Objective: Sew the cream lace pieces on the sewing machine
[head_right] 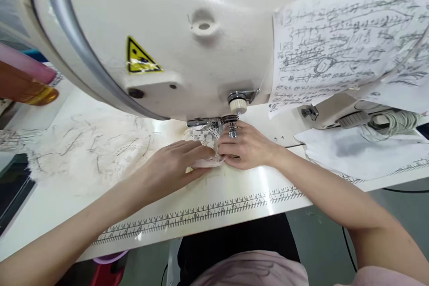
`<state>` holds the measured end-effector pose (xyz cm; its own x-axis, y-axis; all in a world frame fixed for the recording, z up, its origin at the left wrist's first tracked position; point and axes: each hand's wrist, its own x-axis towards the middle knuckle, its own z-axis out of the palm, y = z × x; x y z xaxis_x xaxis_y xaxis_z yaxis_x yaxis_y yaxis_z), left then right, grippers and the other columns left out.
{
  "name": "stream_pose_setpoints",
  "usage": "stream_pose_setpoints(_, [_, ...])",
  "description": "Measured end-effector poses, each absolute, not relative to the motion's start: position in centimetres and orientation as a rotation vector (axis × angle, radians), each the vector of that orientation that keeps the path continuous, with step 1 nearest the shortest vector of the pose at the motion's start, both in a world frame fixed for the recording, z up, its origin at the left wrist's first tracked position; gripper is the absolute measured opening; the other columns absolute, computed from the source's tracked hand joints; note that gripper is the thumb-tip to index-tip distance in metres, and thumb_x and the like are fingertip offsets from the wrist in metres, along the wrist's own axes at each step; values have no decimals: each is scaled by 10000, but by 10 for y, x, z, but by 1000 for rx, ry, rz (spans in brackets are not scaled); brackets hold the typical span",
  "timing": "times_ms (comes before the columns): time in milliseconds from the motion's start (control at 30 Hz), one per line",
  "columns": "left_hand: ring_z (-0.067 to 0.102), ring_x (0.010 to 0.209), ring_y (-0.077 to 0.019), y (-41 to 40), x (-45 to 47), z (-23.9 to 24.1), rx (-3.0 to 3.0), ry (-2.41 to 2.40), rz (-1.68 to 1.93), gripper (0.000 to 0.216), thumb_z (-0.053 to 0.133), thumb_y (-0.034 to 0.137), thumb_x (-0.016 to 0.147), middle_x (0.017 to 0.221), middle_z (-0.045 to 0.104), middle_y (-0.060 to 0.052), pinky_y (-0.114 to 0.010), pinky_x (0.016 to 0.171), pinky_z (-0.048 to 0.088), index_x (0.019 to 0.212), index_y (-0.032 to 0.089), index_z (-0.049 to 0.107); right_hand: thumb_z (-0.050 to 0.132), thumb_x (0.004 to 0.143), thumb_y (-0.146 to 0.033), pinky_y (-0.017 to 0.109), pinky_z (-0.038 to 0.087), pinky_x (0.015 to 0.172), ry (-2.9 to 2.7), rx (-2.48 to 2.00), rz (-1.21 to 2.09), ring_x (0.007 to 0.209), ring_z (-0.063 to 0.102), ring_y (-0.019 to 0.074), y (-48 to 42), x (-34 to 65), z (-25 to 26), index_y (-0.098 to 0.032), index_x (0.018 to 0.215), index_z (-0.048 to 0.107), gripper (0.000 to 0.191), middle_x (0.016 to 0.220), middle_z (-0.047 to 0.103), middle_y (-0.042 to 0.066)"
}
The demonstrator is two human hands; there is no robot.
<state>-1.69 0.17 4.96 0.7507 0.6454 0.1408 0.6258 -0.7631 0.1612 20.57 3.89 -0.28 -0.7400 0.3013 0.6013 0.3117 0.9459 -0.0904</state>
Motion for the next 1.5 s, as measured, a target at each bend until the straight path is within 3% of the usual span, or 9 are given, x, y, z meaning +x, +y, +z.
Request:
stream_pose_setpoints(100, [518, 564, -140, 3, -13, 29, 3077, 971, 507, 173, 466, 152, 904, 644, 581, 7, -287, 543, 360, 785, 173, 590, 524, 834, -204, 315, 426, 767, -2455, -416, -23, 882, 590, 148, 39, 206, -1, -212, 863, 594, 76, 890, 694, -38])
stream_pose_setpoints(267, [483, 542, -126, -2, -18, 14, 3123, 987, 750, 201, 469, 15, 839, 618, 571, 21, -290, 516, 319, 831, 153, 615, 504, 907, -256, 345, 468, 818, -2570, -453, 73, 1017, 589, 169, 40, 204, 1, -191, 986, 593, 136, 1051, 680, 22])
stream_pose_setpoints(467, [536, 548, -135, -2, -20, 16, 3186, 1010, 800, 151, 512, 62, 856, 611, 603, 23, -313, 542, 399, 819, 153, 626, 511, 926, -237, 385, 490, 972, -2532, -370, 189, 1013, 629, 141, 42, 204, 0, -200, 933, 638, 132, 922, 722, -9])
stream_pose_setpoints(567, [660, 809, -206, -2, -19, 15, 3195, 916, 829, 122, 520, 123, 869, 861, 708, -62, -379, 747, 522, 899, 118, 638, 539, 913, -232, 373, 477, 1024, -2504, -403, 198, 941, 663, 128, 41, 204, 2, -181, 929, 651, 125, 877, 730, 3])
stream_pose_setpoints(667, [631, 1064, -250, -3, -19, 11, 3129, 870, 812, 177, 519, 144, 868, 1083, 688, -137, -382, 919, 527, 992, 70, 622, 553, 904, -216, 353, 488, 1019, -2474, -441, 197, 908, 677, 122, 40, 202, 4, -170, 946, 655, 119, 873, 733, 14])
stream_pose_setpoints(833, [634, 1079, -235, -5, -18, 8, 3063, 935, 746, 190, 481, 115, 867, 1104, 683, -142, -327, 870, 568, 1008, 64, 598, 546, 908, -205, 329, 523, 975, -2450, -443, 185, 892, 682, 113, 40, 200, 2, -178, 949, 650, 116, 856, 737, 2])
stream_pose_setpoints(1500, [622, 1104, -240, -1, -15, 5, 3018, 1010, 752, 215, 491, 131, 887, 1156, 664, -151, -343, 873, 574, 1076, 72, 574, 506, 922, -239, 323, 559, 850, -2458, -647, 28, 917, 673, 142, 38, 206, -8, -219, 1020, 660, 183, 948, 728, 3])
